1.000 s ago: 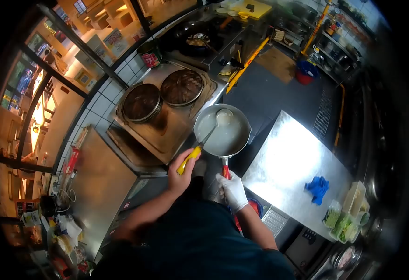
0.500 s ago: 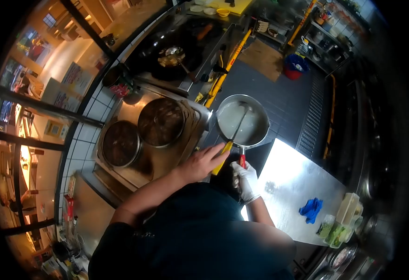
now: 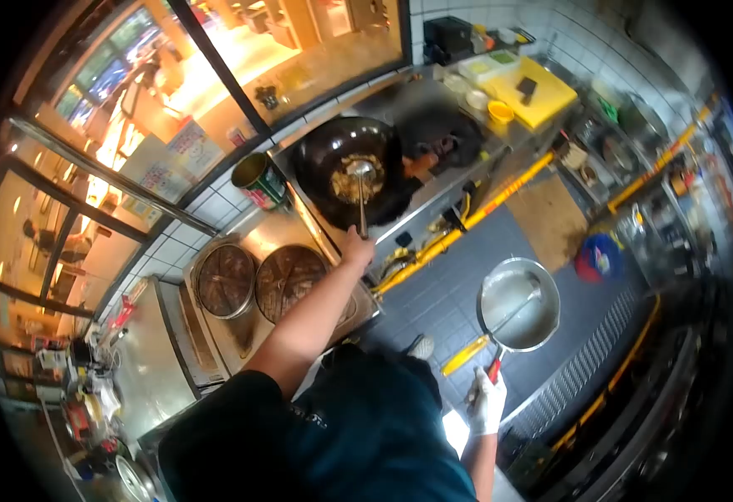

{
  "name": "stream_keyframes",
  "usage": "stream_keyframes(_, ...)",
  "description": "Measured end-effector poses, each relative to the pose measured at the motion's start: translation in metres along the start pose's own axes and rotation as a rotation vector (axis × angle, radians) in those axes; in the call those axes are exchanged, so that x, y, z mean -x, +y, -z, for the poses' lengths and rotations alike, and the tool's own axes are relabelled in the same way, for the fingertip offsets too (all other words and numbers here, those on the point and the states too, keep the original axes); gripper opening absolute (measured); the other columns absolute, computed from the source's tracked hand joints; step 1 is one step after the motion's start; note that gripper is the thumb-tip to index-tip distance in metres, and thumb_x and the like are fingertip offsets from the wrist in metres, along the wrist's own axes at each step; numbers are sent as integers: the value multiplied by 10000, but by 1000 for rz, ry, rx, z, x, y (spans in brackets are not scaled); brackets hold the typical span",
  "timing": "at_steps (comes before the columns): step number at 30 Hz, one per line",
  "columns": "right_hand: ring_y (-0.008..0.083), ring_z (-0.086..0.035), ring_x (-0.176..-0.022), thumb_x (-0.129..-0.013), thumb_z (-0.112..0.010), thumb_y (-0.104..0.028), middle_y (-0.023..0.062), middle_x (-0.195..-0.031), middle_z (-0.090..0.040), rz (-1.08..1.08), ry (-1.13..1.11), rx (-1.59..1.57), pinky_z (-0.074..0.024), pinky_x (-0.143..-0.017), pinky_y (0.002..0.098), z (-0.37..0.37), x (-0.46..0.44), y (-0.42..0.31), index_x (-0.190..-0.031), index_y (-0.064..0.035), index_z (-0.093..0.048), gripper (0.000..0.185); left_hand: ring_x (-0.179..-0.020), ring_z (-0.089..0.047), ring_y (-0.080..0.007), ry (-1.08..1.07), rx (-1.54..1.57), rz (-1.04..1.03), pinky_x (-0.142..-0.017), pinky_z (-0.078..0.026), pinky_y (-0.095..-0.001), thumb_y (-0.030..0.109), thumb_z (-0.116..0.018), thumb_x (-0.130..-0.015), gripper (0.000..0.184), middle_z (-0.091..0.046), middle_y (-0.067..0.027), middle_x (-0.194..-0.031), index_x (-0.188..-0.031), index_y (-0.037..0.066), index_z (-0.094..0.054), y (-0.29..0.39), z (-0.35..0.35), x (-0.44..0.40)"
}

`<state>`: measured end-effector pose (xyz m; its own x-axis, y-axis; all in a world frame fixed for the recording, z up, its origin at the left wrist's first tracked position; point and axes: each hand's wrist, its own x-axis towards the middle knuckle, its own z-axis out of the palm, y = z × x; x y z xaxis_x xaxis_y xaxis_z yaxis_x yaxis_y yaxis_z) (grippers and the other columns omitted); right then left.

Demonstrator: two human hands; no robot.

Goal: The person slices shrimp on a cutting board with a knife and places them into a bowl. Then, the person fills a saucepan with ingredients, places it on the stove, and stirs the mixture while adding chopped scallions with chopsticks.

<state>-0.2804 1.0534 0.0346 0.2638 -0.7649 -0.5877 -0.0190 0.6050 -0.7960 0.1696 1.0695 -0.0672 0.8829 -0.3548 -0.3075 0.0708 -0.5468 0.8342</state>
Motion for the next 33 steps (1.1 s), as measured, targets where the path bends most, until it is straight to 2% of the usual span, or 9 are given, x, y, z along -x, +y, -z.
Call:
stream_keyframes(1, 87, -413, -405, -1009, -648, -140, -23, -597, -473, 5, 2, 29, -343, -372, 249, 7, -13, -15, -988, -82, -569, 100, -1022, -697, -476, 190, -239, -164, -868, -555, -527, 191, -684, -910, 689, -713, -313, -1114, -1509, -9, -407, -19, -17, -21)
stream_keyframes(3, 88, -413, -402, -1013, -642, -137, -24, -598, -482, 22, -26, 31, -339, -371, 244, 22, -45, -33, -980, -86, -567, 97, -1012, -684, -490, 220, -266, -156, -865, -551, -533, 160, -652, -916, 564, -706, -302, -1101, -1438, 22, -490, 15, 1, -2)
stream_keyframes(6, 87, -413, -408, -1015, -643, -149, -28, -595, -471, 7, -39, 60, -337, -379, 244, 27, -77, -68, -985, -93, -572, 95, -852, -682, -447, 225, -282, -317, -784, -540, -527, 127, -645, -919, 336, -689, -204, -898, -1238, 45, -581, 23, 45, 19)
stream_keyframes(10, 77, -395, -392, -1023, -647, -176, -40, -581, -463, -11, -34, 100, -315, -371, 235, 22, -113, -97, -981, -98, -582, 110, -906, -735, -316, 82, -429, -127, -795, -560, -403, 197, -699, -958, 364, -750, -196, -1031, -1289, 54, -653, 84, 131, 89)
stream_keyframes(11, 75, -436, -421, -1013, -637, -137, -24, -623, -499, 2, -75, 28, -355, -387, 227, 23, -125, -97, -1012, -58, -587, 93, -866, -727, -342, 101, -470, -308, -746, -550, -398, 198, -720, -948, 316, -749, -186, -999, -1219, 39, -685, 57, 156, 82)
stream_keyframes(14, 76, -424, -420, -1017, -642, -122, -27, -634, -496, -19, -60, -22, -358, -392, 231, 15, -146, -105, -1028, -35, -600, 98, -898, -738, -353, 32, -506, -270, -769, -562, -420, 184, -705, -954, 346, -753, -196, -1024, -1249, 7, -666, 70, 177, 101)
stream_keyframes(21, 78, -427, -427, -1014, -663, -152, -27, -632, -493, -7, -65, -4, -349, -404, 234, -12, -158, -132, -1059, -13, -617, 153, -674, -661, -195, -84, -251, -206, -633, -534, -345, 111, -697, -959, 331, -732, -154, -894, -1271, 6, -672, 30, 101, 37)
stream_keyframes(27, 83, -444, -444, -1016, -664, -153, -15, -644, -506, -16, -52, -15, -362, -424, 232, -30, -167, -145, -1061, -16, -621, 151, -549, -572, -134, 145, 197, 72, -487, -472, -284, 126, -603, -1043, 333, -629, -55, -802, -1361, 27, -609, 52, 48, 28)
stream_keyframes(33, 90, -451, -447, -1002, -668, -121, -12, -656, -516, -76, -78, -29, -381, -434, 220, -28, -197, -161, -1091, -13, -626, 147, -520, -538, -97, 139, 561, 173, -405, -405, -276, 145, -581, -1057, 158, -561, -18, -736, -1156, 34, -634, 48, 26, 30)
